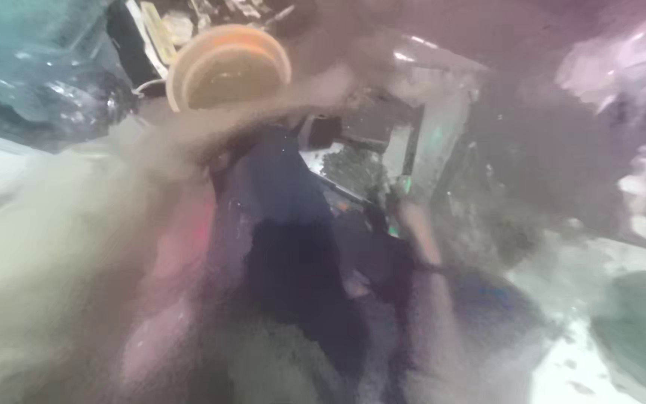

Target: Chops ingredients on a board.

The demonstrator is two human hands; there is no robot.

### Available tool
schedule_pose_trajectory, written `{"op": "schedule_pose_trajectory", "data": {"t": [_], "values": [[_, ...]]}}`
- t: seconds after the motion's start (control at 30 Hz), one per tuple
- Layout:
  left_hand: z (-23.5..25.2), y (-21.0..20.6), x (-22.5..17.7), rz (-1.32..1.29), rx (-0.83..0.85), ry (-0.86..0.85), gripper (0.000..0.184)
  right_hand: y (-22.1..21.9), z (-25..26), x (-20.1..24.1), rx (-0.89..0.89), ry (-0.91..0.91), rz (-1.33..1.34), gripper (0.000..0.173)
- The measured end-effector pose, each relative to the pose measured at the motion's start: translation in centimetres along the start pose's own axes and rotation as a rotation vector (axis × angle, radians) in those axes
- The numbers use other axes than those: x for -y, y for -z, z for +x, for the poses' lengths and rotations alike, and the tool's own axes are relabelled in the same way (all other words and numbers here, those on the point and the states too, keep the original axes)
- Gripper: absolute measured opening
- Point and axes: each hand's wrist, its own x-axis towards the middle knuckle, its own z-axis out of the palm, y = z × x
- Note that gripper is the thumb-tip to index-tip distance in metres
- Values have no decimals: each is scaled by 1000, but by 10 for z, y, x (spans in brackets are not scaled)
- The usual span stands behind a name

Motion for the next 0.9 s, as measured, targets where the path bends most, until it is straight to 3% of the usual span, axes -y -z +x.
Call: {"op": "schedule_pose_trajectory", "data": {"t": [0.13, 0.2, 0.33, 0.43, 0.57, 0.7, 0.8, 0.9], "values": [[8, -27, -12, 178, 328, -81, 36, 5, 3, -2, 2, -35, 12, 46], [12, -42, -4, 229, 374, -140, 34, 6, 0, 2, 9, -18, 19, 42], [13, -52, -4, 333, 542, -82, 35, 8, 3, -1, 13, 12, 29, 43], [6, -63, 3, 348, 539, -97, 32, 10, 2, -3, 6, 40, 11, 46], [6, -46, -12, 400, 674, -14, 22, 13, 0, 3, 9, 6, 10, 46], [5, -43, -1, 335, 560, -1, 28, 13, -1, 5, 30, -2, 60, 45], [4, -32, -13, 313, 489, 178, 20, 14, -2, 8, 32, -24, 52, 46], [14, -27, -4, 223, 312, 252, 29, 14, -2, 9, -2, -30, 86, 38]]}}
